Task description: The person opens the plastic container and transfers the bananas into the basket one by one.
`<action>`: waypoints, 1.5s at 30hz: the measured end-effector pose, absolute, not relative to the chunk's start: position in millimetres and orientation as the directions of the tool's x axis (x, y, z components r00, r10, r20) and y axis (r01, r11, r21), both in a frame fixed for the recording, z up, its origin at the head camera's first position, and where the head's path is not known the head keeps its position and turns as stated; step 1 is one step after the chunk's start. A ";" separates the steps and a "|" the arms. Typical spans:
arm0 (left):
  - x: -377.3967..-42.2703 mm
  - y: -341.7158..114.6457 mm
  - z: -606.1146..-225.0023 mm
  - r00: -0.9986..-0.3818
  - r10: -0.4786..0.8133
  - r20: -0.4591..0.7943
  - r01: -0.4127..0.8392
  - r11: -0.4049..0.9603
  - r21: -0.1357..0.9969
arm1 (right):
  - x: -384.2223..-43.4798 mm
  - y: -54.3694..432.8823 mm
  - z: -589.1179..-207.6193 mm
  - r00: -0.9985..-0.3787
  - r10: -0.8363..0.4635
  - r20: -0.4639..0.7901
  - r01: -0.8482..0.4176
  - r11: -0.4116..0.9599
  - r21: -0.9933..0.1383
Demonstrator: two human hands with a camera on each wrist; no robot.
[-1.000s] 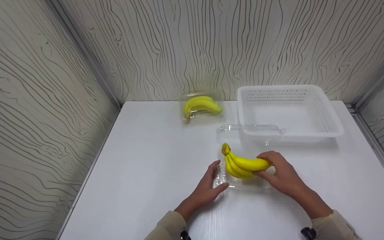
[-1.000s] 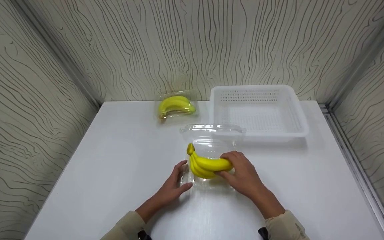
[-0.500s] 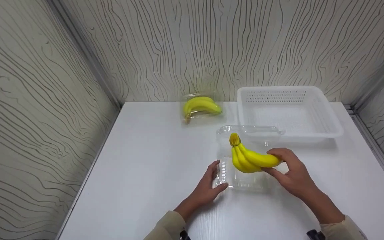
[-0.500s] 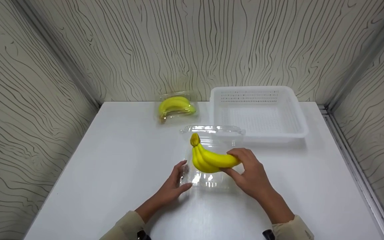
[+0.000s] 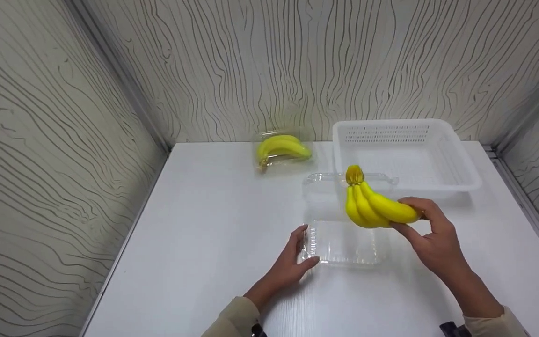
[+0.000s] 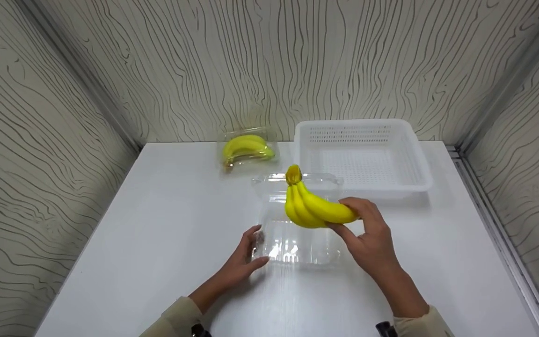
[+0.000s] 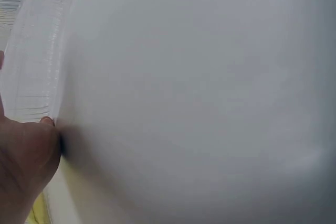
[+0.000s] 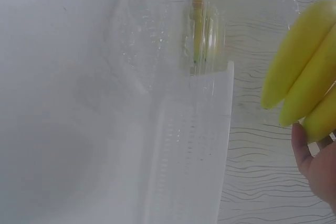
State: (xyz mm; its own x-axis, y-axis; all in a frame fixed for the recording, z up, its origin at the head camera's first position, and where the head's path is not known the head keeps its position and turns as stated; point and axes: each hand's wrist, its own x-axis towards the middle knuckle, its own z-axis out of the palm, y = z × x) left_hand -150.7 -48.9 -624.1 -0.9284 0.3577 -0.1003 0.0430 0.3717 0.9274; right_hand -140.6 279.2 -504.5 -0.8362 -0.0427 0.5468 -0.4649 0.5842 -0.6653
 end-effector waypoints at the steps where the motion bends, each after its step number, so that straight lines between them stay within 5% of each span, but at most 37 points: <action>1: -150.3 -49.2 -623.8 -0.927 0.362 -0.097 0.045 0.365 0.930 | -140.6 280.6 -503.0 -0.838 -0.025 0.546 -0.458 0.577 -0.676; 15: -147.1 -50.2 -626.4 -0.926 0.359 -0.119 0.020 0.360 0.933 | -149.5 307.4 -483.1 -0.832 0.324 0.451 -0.231 0.536 -0.812; 24: -146.2 -53.3 -624.5 -0.927 0.363 -0.096 0.051 0.376 0.925 | -185.7 337.2 -478.7 -0.830 0.518 0.205 -0.016 0.345 -0.938; 32: -147.2 -52.6 -621.6 -0.923 0.377 -0.082 0.063 0.355 0.933 | -218.5 355.9 -473.0 -0.834 0.551 -0.010 0.112 0.151 -0.982; 45: -146.8 -50.4 -623.3 -0.930 0.350 -0.113 0.031 0.382 0.924 | -268.9 369.4 -487.1 -0.863 0.473 -0.181 0.234 0.056 -0.971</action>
State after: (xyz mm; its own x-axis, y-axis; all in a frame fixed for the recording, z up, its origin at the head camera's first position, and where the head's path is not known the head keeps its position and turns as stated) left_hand -146.8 -50.4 -623.3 -0.9300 0.3497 -0.1130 0.0313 0.3819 0.9237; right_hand -268.9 369.4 -487.1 -0.8625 0.4727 -0.1806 0.2337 0.0556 -0.9707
